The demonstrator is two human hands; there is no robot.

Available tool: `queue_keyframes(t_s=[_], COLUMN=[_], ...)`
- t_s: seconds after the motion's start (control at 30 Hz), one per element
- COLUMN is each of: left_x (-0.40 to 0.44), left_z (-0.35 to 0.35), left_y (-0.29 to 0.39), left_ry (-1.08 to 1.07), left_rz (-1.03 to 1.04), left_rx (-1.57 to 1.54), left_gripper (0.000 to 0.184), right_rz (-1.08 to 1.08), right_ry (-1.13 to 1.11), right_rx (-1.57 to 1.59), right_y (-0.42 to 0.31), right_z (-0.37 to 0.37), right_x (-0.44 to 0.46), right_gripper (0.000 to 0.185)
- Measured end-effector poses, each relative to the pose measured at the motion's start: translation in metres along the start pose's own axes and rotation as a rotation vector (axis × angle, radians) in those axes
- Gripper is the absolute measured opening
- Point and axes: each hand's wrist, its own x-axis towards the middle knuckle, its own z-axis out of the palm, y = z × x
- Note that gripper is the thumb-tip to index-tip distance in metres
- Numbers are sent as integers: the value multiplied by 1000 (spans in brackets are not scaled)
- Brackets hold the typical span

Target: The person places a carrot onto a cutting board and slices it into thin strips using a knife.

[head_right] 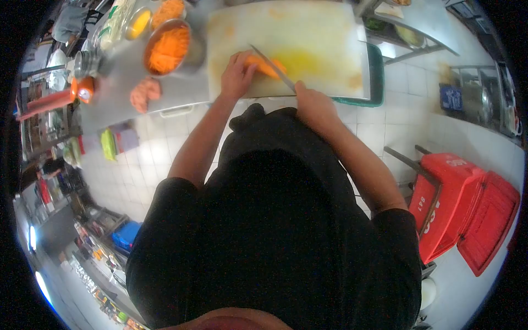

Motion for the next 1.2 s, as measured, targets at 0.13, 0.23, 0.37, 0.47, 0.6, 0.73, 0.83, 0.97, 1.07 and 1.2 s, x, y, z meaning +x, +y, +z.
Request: queue_keyframes(t_s=[0.13, 0.23, 0.37, 0.47, 0.6, 0.73, 0.83, 0.97, 1.07, 1.2], left_x=[0, -1, 4, 4, 0, 0, 0, -1, -1, 0], left_z=[0, 1, 0, -4, -3, -2, -1, -1, -1, -2], left_y=[-1, 0, 1, 3, 4, -1, -2, -2, -2, 0], left_ry=[26, 38, -41, -80, -38, -19, -11, -14, -4, -44], left_rz=[30, 54, -38, -84, -9, 17, 29, 3, 19, -33], left_rx=[11, 51, 9, 7, 12, 24, 23, 31, 0, -16], left_gripper=[44, 44, 45, 45, 44, 48, 48, 47, 47, 46], right_rz=[-6, -20, 4, 27, 26, 22, 16, -15, -4, 0], right_ry=[-2, -21, 13, 45, 6, 82, 73, 58, 37, 89], right_rx=[-41, -66, -35, 3, -10, 16, -7, -24, -14, 28], right_y=[-2, -2, 2, 10, 6, -3, -10, -7, -6, 5], right_z=[-4, -9, 10, 46, 34, 19, 5, 4, 5, 35], right_x=[1, 2, 14, 35, 30, 19, 9, 9, 10, 24], right_gripper=[21, 19, 16, 16, 17, 14, 14, 15, 15, 14])
